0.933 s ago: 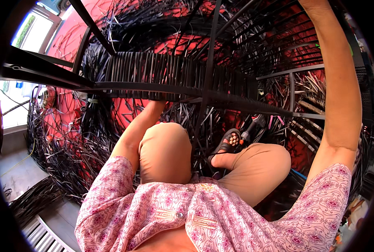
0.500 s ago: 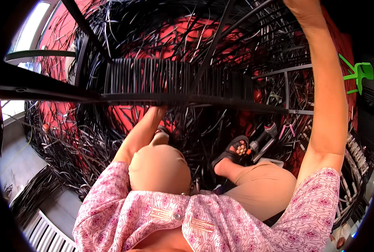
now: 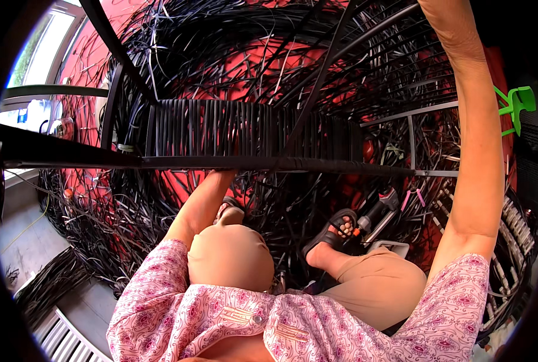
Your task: The person sits on the floor and weaves black plastic strips through the metal frame of a chair seat. They use a staple gun to secure the strips and pliers to trim excess material, repeating the process to build up the woven surface.
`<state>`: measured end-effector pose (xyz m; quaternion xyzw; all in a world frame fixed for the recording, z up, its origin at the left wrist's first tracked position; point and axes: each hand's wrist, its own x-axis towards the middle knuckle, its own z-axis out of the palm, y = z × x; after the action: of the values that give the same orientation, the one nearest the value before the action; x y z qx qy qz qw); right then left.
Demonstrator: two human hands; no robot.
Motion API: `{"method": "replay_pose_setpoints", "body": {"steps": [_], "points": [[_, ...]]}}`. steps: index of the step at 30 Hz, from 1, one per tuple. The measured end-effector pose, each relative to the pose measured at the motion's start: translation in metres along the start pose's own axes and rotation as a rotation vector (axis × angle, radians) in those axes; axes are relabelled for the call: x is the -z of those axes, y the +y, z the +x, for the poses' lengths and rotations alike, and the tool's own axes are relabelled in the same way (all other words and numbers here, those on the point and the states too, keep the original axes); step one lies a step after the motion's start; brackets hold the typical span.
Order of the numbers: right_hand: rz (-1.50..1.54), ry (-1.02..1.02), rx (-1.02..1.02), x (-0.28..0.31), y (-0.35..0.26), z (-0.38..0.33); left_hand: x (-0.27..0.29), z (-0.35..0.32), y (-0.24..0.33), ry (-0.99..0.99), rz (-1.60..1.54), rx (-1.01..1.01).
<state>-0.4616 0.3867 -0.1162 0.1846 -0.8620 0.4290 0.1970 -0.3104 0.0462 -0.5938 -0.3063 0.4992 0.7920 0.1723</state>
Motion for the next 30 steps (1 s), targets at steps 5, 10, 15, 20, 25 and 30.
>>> {"method": "replay_pose_setpoints", "body": {"steps": [5, 10, 15, 20, 25, 30], "points": [[0.042, -0.035, -0.187, 0.025, 0.018, 0.016, 0.002, 0.001, -0.004, 0.012, 0.006, -0.004], [0.016, 0.024, -0.011, 0.039, 0.023, -0.006, 0.003, 0.001, -0.007, 0.019, 0.016, -0.004], [-0.038, 0.070, 0.086, 0.035, 0.008, -0.018, 0.005, 0.000, -0.008, 0.031, 0.022, -0.005], [-0.066, 0.071, 0.103, 0.032, 0.002, -0.018, 0.005, 0.000, -0.008, 0.033, 0.021, -0.004], [-0.072, 0.088, 0.100, 0.028, 0.000, -0.019, 0.005, 0.001, -0.008, 0.038, 0.011, -0.003], [-0.122, 0.074, 0.100, 0.025, -0.004, -0.020, 0.007, -0.001, -0.008, 0.041, 0.011, 0.000]]}}
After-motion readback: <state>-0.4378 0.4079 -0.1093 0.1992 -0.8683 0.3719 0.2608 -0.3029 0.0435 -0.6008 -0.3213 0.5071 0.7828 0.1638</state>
